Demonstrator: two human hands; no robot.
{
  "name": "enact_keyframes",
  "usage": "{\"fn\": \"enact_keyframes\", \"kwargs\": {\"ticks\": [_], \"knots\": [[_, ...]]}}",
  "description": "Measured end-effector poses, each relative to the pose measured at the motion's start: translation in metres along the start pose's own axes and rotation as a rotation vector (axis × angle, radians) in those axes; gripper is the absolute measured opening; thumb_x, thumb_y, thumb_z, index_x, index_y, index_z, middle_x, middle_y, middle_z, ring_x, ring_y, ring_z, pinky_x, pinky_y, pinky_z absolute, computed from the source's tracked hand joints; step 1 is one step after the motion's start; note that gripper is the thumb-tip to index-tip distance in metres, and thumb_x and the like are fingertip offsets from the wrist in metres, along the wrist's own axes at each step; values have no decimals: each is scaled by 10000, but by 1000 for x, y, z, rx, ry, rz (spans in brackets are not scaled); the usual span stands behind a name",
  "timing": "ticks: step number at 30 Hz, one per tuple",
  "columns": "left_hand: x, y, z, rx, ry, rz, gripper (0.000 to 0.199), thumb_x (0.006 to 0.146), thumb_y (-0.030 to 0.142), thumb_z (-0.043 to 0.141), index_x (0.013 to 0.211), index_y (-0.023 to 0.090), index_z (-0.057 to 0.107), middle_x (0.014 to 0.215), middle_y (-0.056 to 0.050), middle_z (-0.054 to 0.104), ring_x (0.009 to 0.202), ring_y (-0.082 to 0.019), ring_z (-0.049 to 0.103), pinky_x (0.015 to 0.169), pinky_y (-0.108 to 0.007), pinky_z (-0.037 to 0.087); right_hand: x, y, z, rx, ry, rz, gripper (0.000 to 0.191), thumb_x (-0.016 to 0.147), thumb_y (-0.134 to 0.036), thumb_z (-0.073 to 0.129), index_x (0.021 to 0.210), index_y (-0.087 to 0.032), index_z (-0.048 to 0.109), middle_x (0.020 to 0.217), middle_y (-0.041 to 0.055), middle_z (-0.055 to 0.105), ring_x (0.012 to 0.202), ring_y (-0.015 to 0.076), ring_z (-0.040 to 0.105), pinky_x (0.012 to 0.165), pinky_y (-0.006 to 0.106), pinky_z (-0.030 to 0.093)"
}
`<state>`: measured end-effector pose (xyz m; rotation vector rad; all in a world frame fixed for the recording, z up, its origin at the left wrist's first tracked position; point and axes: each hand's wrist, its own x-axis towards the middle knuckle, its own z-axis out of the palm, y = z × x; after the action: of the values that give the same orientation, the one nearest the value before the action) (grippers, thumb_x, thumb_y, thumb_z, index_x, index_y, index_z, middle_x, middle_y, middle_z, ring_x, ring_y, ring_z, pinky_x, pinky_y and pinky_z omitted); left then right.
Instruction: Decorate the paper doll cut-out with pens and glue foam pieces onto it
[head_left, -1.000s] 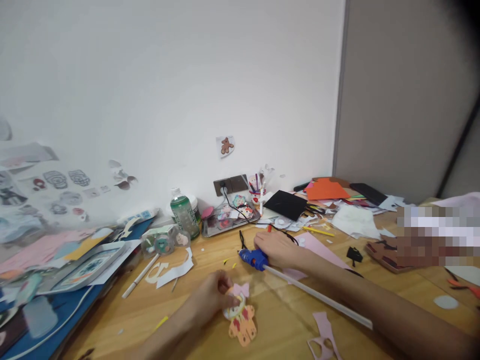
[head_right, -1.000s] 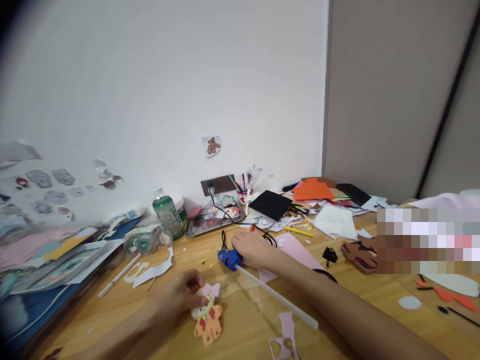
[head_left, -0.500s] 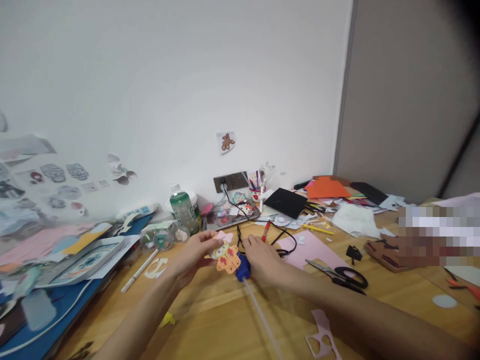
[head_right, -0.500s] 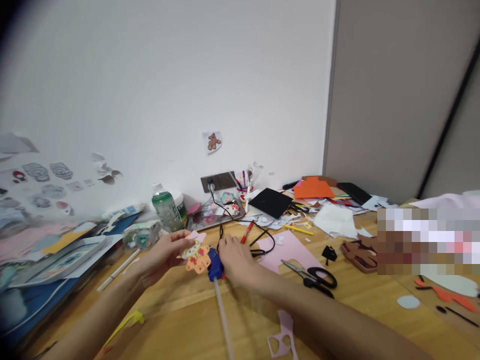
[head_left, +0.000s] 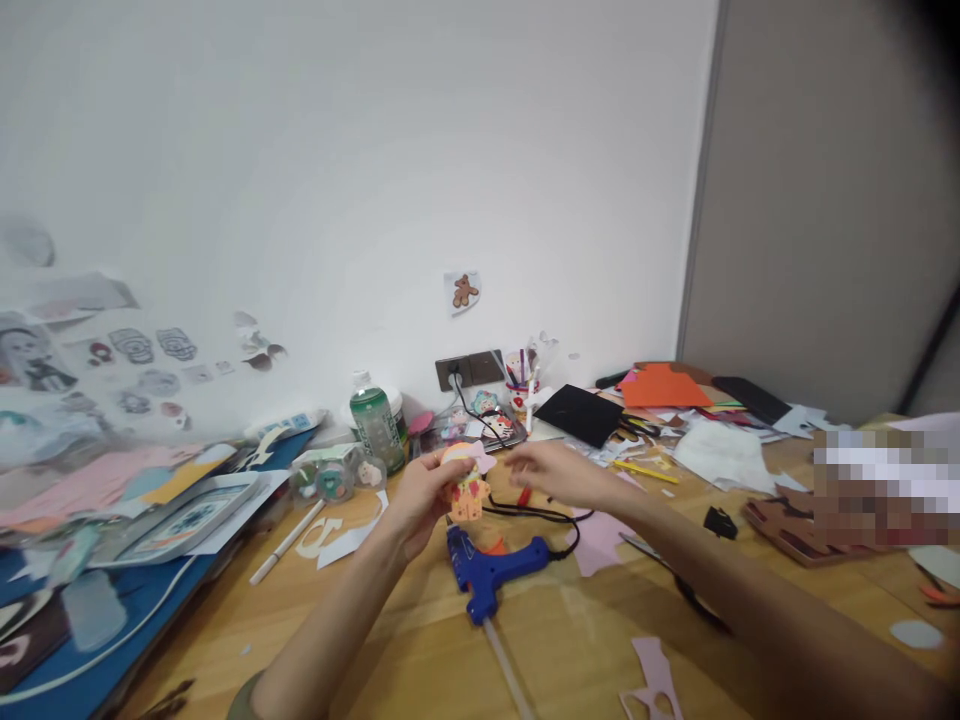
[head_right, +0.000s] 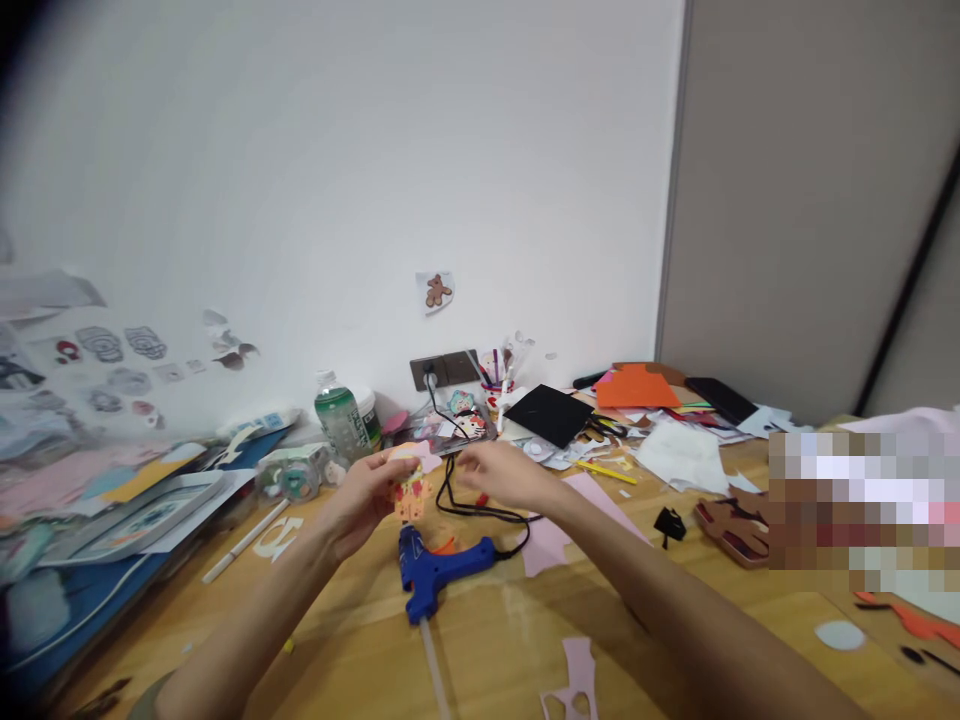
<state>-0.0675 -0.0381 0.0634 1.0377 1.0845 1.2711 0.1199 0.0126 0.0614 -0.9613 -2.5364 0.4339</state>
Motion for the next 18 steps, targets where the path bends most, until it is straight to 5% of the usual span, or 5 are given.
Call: {"fn": "enact_keyframes", "kwargs": {"ticks": [2, 7, 14, 18], "knots": [[-6, 2, 5, -16, -7, 49, 313, 608, 270, 704, 858, 106, 611, 660, -16, 610, 507, -79, 531, 498, -191, 413, -1, -4, -10, 176, 70, 28, 308, 872, -342, 323, 1038, -151, 499, 922, 66, 615, 764, 137, 599, 613, 226, 449], [-20, 7, 23, -44, 10, 106, 333, 587, 305, 725, 851, 124, 634, 663, -19, 639, 520, -91, 543, 501, -192, 405, -6, -28, -14, 736, 157, 123, 209, 708, -324, 596, 792, -142, 537, 652, 10, 602, 615, 131, 587, 528, 218, 439], [-33, 11, 34, -85, -110, 156, 352, 625, 254, 704, 942, 123, 627, 819, -53, 657, 687, -117, 572, 616, -195, 431, -13, -37, -36, 701, 385, 112, 146, 670, -273, 633, 678, -153, 549, 723, 29, 636, 711, 152, 610, 678, 286, 476], [-39, 13, 40, -59, -64, 131, 325, 605, 235, 709, 894, 106, 634, 758, -51, 659, 614, -115, 571, 556, -189, 427, -23, -45, -55, 675, 370, 93, 129, 670, -267, 641, 707, -164, 573, 729, 33, 648, 701, 155, 613, 641, 274, 482]]}}
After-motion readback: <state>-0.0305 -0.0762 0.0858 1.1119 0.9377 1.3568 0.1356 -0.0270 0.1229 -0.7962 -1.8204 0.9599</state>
